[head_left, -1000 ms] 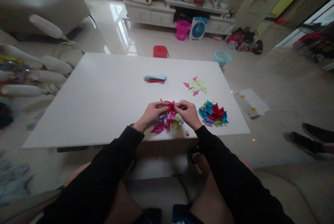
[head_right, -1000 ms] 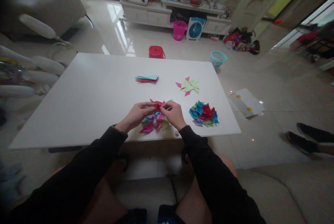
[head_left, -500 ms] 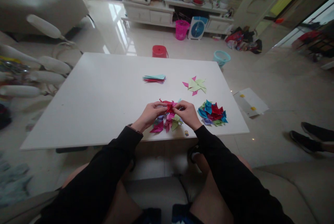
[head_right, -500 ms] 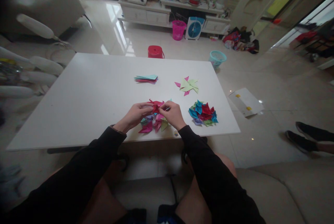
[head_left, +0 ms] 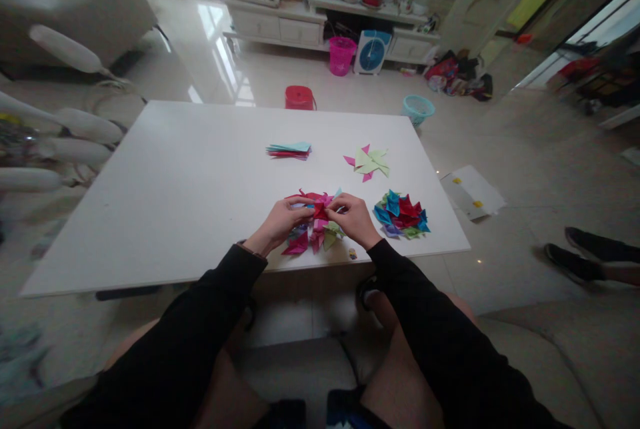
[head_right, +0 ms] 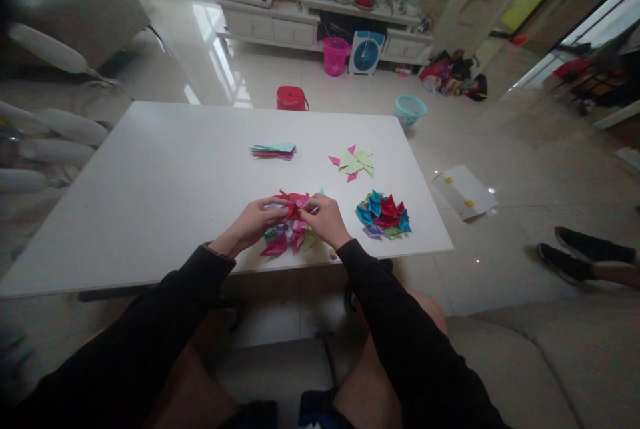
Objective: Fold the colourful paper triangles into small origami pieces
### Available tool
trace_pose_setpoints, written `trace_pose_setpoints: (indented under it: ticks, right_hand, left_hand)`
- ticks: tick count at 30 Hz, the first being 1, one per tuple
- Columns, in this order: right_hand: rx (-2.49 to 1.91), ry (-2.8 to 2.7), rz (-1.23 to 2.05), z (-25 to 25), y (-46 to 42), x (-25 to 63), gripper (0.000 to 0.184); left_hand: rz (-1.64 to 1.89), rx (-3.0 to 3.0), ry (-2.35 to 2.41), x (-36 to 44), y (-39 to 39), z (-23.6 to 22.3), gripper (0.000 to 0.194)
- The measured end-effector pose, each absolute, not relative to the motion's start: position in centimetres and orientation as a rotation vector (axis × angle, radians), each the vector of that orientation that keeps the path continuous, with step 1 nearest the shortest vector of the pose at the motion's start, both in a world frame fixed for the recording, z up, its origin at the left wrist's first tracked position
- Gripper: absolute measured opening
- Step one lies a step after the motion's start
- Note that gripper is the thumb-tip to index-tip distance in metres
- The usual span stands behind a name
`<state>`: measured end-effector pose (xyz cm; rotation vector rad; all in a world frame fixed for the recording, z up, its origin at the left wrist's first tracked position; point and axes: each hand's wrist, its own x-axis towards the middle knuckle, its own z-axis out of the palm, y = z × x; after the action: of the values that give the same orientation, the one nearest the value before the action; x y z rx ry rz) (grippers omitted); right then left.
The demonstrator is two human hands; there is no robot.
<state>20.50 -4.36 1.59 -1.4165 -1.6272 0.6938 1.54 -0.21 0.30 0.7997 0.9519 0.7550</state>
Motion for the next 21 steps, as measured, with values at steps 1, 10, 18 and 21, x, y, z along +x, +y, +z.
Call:
trace_pose_setpoints:
  ticks: [1,10,18,21]
  right_hand:
    - [-1.421,-1.636,0.697,1.7,-4.4,20.5,0.012]
    - [-1.427,-1.631,0.691,2.4,-4.5,20.3,0.012]
    - [-1.421,-1.615,0.701,2.7,-4.5,20.4,0.011]
    - [-1.410,-1.601,0.712,2.8,-4.6,20.4,0.012]
  left_hand:
    - [0.759,0.804,0.947,1.6,-0.2,0.3,0.039]
    - [0.721,0.887,0.834,1.9,-0.2,0.5,0.044]
    - [0.676,0.964,0.793,1.7,-0.2,0.4,0.046]
    - [0.665,0.979,0.805,1.6,-0.1,0.4,0.045]
